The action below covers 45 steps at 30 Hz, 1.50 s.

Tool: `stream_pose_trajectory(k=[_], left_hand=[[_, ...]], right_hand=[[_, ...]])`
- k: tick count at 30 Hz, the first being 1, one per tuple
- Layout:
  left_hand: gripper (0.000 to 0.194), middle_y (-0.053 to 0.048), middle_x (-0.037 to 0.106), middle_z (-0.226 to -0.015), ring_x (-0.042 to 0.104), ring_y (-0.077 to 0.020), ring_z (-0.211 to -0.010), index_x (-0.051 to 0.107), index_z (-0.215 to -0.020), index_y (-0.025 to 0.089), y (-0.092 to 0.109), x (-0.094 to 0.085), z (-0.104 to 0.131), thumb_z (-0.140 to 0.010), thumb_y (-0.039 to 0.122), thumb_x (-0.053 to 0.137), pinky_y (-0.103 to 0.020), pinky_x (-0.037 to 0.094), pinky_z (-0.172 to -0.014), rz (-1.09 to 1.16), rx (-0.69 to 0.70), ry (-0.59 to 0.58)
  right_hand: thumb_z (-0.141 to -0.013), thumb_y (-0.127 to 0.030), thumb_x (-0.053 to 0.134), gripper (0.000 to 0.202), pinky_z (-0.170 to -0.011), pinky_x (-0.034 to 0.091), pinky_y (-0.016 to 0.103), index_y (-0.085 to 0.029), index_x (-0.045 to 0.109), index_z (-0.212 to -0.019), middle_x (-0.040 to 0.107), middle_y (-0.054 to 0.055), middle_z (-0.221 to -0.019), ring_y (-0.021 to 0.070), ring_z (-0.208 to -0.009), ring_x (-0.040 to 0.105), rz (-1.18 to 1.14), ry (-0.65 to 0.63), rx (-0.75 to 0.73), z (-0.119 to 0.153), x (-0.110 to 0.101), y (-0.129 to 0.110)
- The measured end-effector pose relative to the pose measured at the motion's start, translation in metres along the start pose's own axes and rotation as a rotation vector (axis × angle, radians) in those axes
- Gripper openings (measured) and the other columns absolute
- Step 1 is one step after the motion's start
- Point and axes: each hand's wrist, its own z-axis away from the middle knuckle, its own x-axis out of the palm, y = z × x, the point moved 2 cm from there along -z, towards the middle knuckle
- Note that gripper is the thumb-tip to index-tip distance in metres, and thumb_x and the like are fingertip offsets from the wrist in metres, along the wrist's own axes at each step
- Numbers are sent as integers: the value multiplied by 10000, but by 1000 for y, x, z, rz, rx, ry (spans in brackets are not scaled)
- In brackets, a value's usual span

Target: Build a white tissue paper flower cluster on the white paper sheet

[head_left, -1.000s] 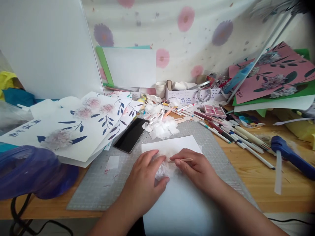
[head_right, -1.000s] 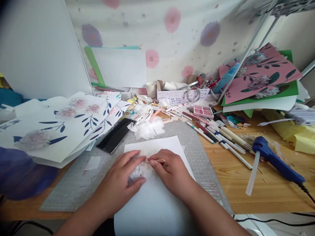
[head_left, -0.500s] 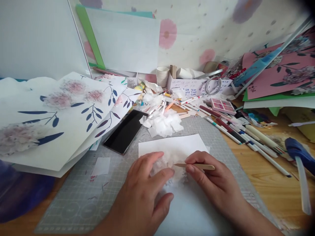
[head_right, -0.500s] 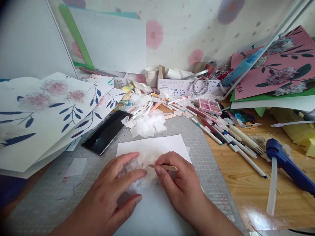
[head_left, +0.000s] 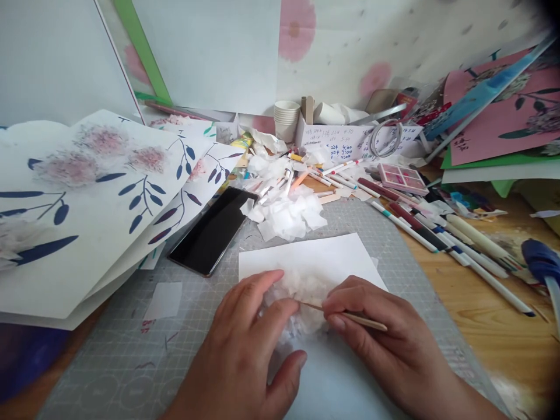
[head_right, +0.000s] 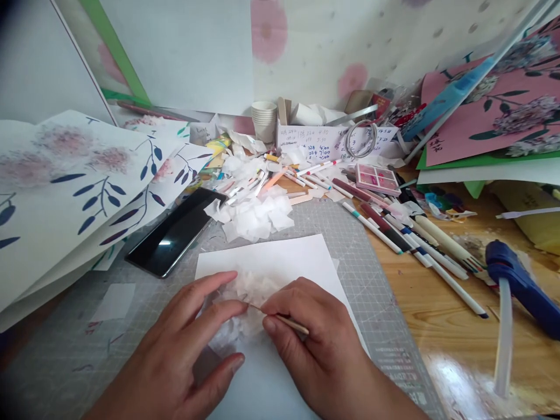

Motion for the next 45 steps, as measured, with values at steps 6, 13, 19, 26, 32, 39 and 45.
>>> stream_pose_trajectory(k=[6,13,19,26,32,39,45], left_hand=[[426,-63,446,-1404,481,-290,-1248,563,-1204,269,-2,3,1,-779,240,574,-457,460,-1025,-51,-1,19],[407,-51,402,-1430,453,-305,-1268,582,-1171,305,0,0,-1,-770,233,591,-491,449,-1028,-11,65,-16],[397,-75,397,-1426,429,-332,-1282,604,-1135,292,2,-1,-2,-754,180,595,-544,412,-1049,3,47,-70],[341,-66,407,-1424,434,-325,-1280,621,-1100,300,2,-1,-2,-776,198,586,-553,401,-1054,14,60,-64],[381,-79,447,-1404,468,-327,-1249,602,-1138,261,1,1,-1,-759,226,603,-514,429,-1038,-15,37,-27],[378,-89,477,-1375,491,-298,-1228,579,-1173,239,-2,1,-2,-795,244,586,-462,452,-1030,-42,34,-2],[362,-95,497,-1352,516,-296,-1202,590,-1152,228,-4,1,-1,-791,248,584,-441,487,-994,-58,39,18]], right_hand=[[-887,-141,524,115,-563,454,194,-201,595,-820,590,-19,-683,96,-615,588,119,44,-23,1,-9,-5],[-874,-138,512,136,-528,461,214,-201,591,-783,589,-7,-649,117,-591,597,166,46,-17,-2,-13,-8],[-862,-160,542,115,-521,472,239,-235,605,-801,607,-5,-650,140,-582,605,127,86,7,0,-15,-10],[-846,-113,567,189,-615,521,244,-268,615,-942,663,7,-777,162,-717,645,76,104,-33,2,-12,-11],[-859,-130,518,141,-515,481,236,-227,605,-806,604,1,-628,138,-571,603,175,61,-37,-4,-14,-10],[-852,-132,546,151,-553,509,271,-266,613,-872,649,12,-703,179,-647,640,112,143,18,4,-15,-10],[-846,-101,554,210,-585,529,262,-275,619,-943,662,4,-728,170,-660,644,87,120,-44,0,-11,-12]])
